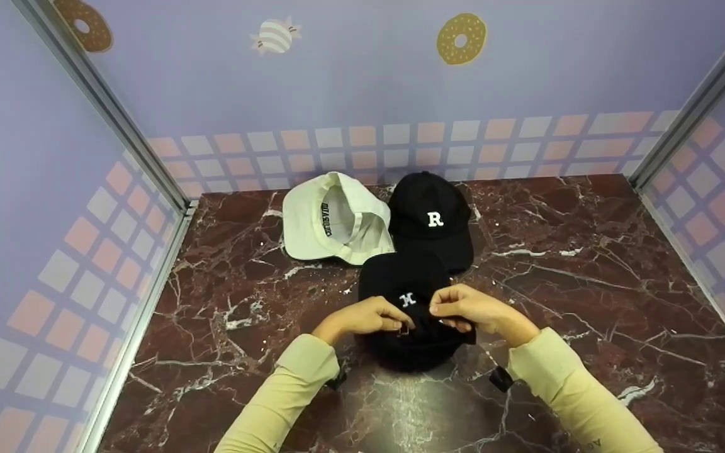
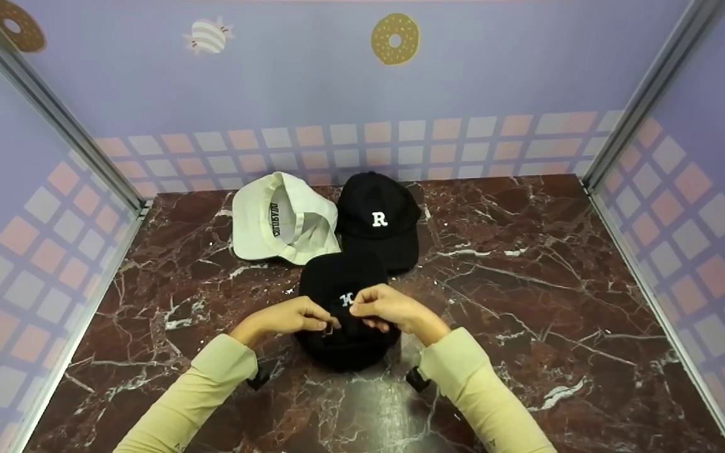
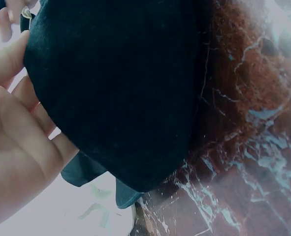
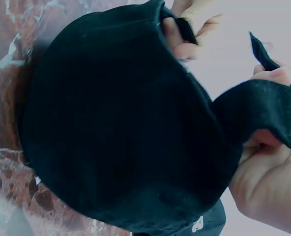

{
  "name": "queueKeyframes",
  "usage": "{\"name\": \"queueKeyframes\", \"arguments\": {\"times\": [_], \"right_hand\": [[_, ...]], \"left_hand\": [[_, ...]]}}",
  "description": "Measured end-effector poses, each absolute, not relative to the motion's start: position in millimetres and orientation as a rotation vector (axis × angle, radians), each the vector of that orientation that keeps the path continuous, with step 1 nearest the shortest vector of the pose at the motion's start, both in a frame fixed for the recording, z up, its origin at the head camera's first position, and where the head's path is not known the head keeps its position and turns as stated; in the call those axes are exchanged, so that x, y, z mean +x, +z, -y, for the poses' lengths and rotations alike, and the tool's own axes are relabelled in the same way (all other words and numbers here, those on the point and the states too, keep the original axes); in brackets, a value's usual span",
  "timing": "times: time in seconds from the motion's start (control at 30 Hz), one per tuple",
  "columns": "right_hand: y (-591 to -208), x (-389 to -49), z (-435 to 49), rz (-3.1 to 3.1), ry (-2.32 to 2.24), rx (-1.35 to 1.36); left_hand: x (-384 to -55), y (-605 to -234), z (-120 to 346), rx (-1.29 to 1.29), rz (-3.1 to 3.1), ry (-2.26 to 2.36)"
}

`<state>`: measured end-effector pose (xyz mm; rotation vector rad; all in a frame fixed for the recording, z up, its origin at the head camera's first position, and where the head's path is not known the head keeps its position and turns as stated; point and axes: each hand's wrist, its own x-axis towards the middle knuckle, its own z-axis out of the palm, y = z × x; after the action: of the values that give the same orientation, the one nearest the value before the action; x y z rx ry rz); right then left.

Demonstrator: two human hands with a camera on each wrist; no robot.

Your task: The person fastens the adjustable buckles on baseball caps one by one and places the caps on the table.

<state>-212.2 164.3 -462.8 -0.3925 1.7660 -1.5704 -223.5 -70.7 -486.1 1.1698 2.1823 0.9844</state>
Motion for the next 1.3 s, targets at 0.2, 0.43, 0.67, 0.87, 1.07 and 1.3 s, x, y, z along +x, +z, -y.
{"name": "queueKeyframes", "arguments": {"times": [0.2, 0.43, 0.67, 0.87, 1.07, 1.3], "right_hand": [[-469, -212, -162, -1.858, -1.465, -0.38], [-477, -212, -159, -1.893, -1.426, -0.392], [-485, -212, -159, -1.84, -1.453, -0.416], [-489, -213, -158, -1.753, -1.478, -0.478], [-487, -214, -156, -1.784, -1.461, -0.385], [-488, -215, -155, -1.781, -1.461, -0.359]], "left_hand": [[-222, -486, 72, 1.049, -2.161, 1.031], [-221, -487, 72, 1.003, -2.196, 1.05], [-220, -489, 73, 0.979, -2.212, 1.094], [-220, -490, 72, 0.948, -2.234, 1.13], [-219, -490, 73, 0.935, -2.264, 1.171], [-219, -493, 73, 0.874, -2.197, 1.298]]}}
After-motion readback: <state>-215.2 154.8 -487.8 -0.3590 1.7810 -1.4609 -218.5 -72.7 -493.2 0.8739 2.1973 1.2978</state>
